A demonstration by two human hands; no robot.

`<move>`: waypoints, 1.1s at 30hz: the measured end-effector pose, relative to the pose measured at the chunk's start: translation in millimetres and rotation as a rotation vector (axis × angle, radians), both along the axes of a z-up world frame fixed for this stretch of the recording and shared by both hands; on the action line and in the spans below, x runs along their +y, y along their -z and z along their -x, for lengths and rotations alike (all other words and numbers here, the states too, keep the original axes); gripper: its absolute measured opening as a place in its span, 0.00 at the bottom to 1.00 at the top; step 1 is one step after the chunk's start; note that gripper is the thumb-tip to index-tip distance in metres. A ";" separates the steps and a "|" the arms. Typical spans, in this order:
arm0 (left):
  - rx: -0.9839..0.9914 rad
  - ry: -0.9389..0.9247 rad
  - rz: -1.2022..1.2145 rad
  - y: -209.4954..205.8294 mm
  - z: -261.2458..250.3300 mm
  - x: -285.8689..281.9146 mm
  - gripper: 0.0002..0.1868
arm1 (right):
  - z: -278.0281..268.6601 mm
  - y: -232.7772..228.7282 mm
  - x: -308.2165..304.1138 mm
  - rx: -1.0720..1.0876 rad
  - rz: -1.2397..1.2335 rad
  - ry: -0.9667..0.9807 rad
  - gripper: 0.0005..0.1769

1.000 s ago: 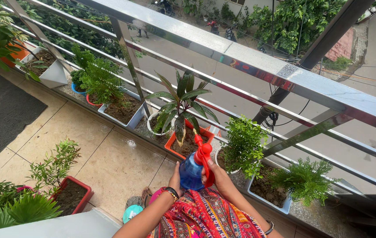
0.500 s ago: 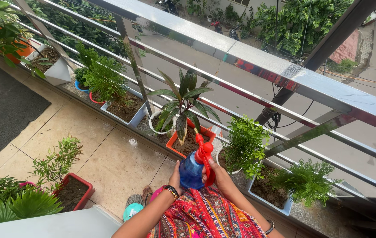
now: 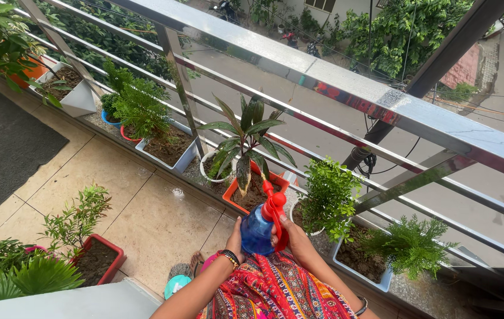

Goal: The person walks along a balcony and uses a blue spray bottle with a red nozzle to water various potted plants arranged along the railing. The person moves from one end of the balcony to the other, systematically spraying water onto the leaves and soil of each plant.

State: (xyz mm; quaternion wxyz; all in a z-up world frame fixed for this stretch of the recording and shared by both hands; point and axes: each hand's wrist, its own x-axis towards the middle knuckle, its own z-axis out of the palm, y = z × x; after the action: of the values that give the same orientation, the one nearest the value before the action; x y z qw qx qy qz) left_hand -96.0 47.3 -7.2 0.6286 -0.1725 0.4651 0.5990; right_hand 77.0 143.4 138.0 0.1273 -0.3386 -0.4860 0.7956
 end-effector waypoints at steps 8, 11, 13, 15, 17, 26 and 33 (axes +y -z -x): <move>0.016 0.017 0.024 -6.2 -0.9 0.0 0.43 | 0.3 1.7 1.6 -0.005 0.003 -0.008 0.32; -0.004 0.001 -0.003 -2.7 -2.4 0.2 0.43 | -0.9 3.2 2.8 -0.012 -0.011 -0.021 0.32; -0.003 0.000 0.000 -0.3 -2.9 -0.3 0.43 | -1.1 4.1 3.2 -0.011 -0.009 -0.019 0.31; 0.029 0.020 0.033 0.8 -2.6 -0.6 0.42 | -0.4 4.2 4.0 -0.011 -0.019 -0.021 0.31; 0.006 0.003 0.006 2.5 -2.5 -0.3 0.42 | 0.0 4.4 4.5 -0.015 -0.038 -0.029 0.32; -0.012 -0.041 -0.038 7.2 -0.7 0.1 0.42 | 1.9 7.1 5.9 0.026 -0.005 -0.038 0.34; 0.013 -0.006 0.049 7.1 1.4 1.8 0.44 | 5.7 10.8 8.7 0.015 -0.020 -0.035 0.32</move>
State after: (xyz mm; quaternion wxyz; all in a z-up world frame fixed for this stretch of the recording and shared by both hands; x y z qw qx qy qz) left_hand -97.4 49.0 -14.3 0.6193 -0.1851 0.4831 0.5905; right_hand 71.3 152.1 127.2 0.1204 -0.3229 -0.4987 0.7953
